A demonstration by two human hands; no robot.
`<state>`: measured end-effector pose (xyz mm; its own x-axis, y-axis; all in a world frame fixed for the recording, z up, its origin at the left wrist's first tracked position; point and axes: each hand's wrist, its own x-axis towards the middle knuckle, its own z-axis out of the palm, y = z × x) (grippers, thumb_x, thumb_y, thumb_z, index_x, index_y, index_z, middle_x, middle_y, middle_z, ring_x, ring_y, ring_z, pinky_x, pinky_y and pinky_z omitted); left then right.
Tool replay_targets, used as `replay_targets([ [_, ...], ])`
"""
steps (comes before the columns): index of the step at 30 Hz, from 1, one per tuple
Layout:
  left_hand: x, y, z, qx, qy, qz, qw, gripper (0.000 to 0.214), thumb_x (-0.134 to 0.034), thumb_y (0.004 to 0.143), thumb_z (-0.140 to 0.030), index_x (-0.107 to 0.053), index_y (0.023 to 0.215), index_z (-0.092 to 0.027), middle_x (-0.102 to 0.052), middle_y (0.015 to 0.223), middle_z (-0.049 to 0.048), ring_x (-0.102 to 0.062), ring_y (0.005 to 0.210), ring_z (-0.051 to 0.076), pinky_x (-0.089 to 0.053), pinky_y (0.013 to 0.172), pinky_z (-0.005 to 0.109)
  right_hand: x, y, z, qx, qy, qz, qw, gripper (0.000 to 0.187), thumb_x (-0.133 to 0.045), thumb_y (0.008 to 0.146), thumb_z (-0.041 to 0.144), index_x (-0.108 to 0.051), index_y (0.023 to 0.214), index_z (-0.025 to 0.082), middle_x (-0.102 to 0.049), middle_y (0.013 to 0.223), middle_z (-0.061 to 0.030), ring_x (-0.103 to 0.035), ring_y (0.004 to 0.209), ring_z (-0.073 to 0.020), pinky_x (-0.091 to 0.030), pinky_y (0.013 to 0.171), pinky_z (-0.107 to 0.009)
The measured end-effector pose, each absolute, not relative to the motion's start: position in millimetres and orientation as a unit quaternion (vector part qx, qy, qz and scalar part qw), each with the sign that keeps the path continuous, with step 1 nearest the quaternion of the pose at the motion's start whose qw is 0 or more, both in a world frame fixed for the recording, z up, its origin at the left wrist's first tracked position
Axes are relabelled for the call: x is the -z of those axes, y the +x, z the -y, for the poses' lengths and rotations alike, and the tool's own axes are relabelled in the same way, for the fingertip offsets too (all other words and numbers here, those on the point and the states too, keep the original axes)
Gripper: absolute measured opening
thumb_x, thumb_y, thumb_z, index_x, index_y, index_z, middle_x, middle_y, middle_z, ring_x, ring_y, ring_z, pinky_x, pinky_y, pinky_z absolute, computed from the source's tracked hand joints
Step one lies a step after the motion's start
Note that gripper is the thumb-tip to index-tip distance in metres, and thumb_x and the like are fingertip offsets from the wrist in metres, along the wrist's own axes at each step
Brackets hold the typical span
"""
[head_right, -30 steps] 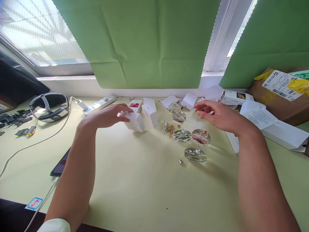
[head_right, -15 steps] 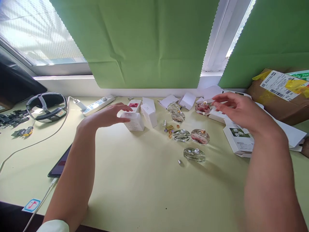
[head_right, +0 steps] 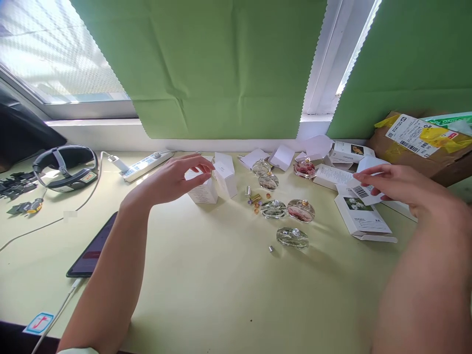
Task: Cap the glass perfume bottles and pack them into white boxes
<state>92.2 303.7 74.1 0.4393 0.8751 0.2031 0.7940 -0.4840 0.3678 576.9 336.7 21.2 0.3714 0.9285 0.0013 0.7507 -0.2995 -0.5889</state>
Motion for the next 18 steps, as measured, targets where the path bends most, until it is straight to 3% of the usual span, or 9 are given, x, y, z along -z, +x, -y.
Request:
replay_targets([
  [3,-73,90,-306,-0.184,0.840,-0.499,0.112,0.028,-0.046,0.098,-0.040,-0.064,0.113,-0.025,-0.067,0.112,0.0040,-0.063,0.103,0.018,-0.046,0.101,0.039,-26,569,-328,-0.322,-0.775,0.505,0.201,0.035,-0.081,0.057,0.056,-0.076,0.079,0.029,-0.076,0.105,-0.0146,-0.071,0.085,-0.0318,-0.055,0.061,-0.043],
  [7,-72,91,-306,-0.180,0.842,-0.495,0.115,0.028,-0.045,0.099,-0.040,-0.064,0.112,-0.025,-0.067,0.112,0.0035,-0.064,0.102,0.018,-0.046,0.102,0.038,-15,578,-328,-0.335,-0.763,0.537,0.132,0.032,-0.076,0.066,0.061,-0.076,0.083,0.034,-0.074,0.114,-0.0133,-0.070,0.098,-0.0353,-0.053,0.060,-0.045],
  [11,-73,92,-305,-0.179,0.845,-0.490,0.113,0.027,-0.045,0.099,-0.040,-0.064,0.112,-0.025,-0.067,0.111,0.0028,-0.064,0.101,0.017,-0.045,0.102,0.038,-8,575,-332,-0.360,-0.742,0.555,0.111,0.034,-0.074,0.072,0.059,-0.075,0.096,0.035,-0.074,0.114,-0.0130,-0.069,0.103,-0.0337,-0.052,0.071,-0.046],
  [15,-73,94,-304,-0.178,0.844,-0.493,0.111,0.028,-0.044,0.099,-0.040,-0.064,0.111,-0.025,-0.068,0.110,0.0033,-0.064,0.101,0.018,-0.046,0.100,0.038,-9,555,-335,-0.377,-0.723,0.568,0.110,0.036,-0.078,0.071,0.053,-0.073,0.099,0.032,-0.074,0.114,-0.0114,-0.067,0.107,-0.0325,-0.051,0.086,-0.046],
  [18,-72,94,-304,-0.170,0.846,-0.495,0.106,0.029,-0.044,0.099,-0.041,-0.064,0.114,-0.025,-0.068,0.110,0.0035,-0.063,0.103,0.019,-0.048,0.096,0.037,-7,542,-340,-0.369,-0.714,0.587,0.104,0.035,-0.081,0.067,0.044,-0.072,0.099,0.032,-0.074,0.113,-0.0077,-0.067,0.105,-0.0297,-0.051,0.089,-0.041],
])
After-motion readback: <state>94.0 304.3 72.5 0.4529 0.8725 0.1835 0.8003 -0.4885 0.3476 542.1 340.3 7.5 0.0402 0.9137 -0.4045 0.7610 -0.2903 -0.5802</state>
